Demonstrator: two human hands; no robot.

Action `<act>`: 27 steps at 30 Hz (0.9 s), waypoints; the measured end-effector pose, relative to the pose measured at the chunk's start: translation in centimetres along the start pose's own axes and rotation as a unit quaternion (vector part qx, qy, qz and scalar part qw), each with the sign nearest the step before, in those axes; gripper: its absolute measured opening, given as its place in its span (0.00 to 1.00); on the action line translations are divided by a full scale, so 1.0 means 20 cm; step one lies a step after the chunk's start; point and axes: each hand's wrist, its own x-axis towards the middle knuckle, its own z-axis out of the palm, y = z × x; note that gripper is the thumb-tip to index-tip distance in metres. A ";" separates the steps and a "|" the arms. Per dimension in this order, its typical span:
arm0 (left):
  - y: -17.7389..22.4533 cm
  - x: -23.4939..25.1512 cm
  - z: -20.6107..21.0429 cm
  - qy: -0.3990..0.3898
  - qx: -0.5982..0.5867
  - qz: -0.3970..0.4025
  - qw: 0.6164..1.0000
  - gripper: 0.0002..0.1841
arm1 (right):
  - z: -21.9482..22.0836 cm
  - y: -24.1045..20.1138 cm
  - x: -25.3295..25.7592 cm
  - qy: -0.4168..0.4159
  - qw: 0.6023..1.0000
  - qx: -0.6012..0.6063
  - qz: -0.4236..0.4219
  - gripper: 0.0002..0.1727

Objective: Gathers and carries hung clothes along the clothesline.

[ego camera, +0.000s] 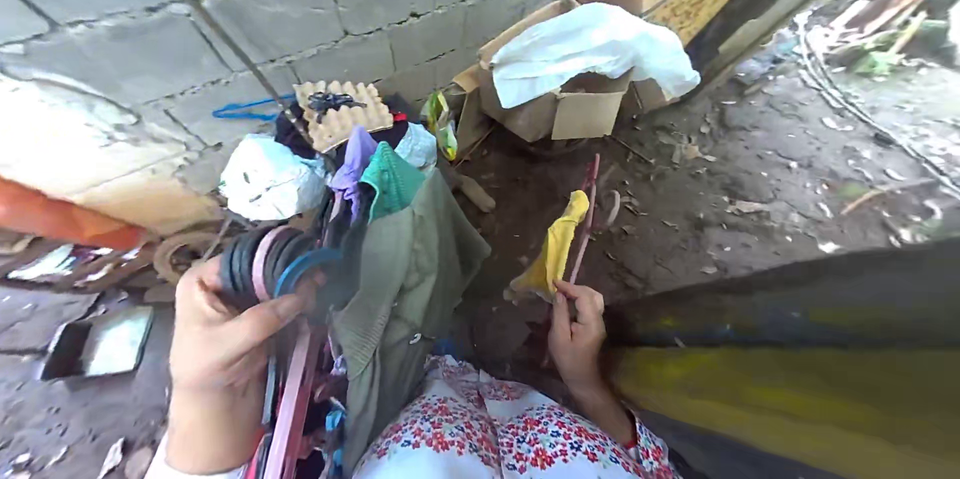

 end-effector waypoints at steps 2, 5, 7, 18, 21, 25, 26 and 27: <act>-0.12 0.22 0.02 -0.041 -0.020 0.001 0.999 0.11 | 0.03 0.03 0.00 0.007 1.000 -0.024 -0.007 0.13; -0.29 0.55 0.07 -0.105 -0.054 -0.003 0.993 0.11 | 0.10 0.06 0.01 0.033 0.997 -0.064 -0.003 0.14; -0.39 0.75 0.12 -0.145 -0.080 -0.005 0.986 0.11 | 0.15 0.07 0.02 0.046 0.996 -0.078 0.025 0.15; -0.82 1.54 0.75 -0.303 -0.140 -0.062 0.941 0.09 | 0.35 0.17 0.24 0.191 0.967 -0.068 0.156 0.14; -0.96 1.71 1.03 -0.353 -0.151 -0.081 0.920 0.08 | 0.40 0.27 0.31 0.229 0.954 -0.115 0.157 0.13; -1.17 1.91 1.44 -0.424 -0.171 -0.098 0.884 0.07 | 0.46 0.41 0.45 0.298 0.922 -0.143 0.202 0.12; -1.22 1.97 1.55 -0.438 -0.178 -0.100 0.875 0.07 | 0.45 0.45 0.50 0.321 0.910 -0.139 0.223 0.12; -1.27 2.04 1.68 -0.452 -0.187 -0.102 0.866 0.06 | 0.44 0.49 0.56 0.352 0.895 -0.133 0.239 0.13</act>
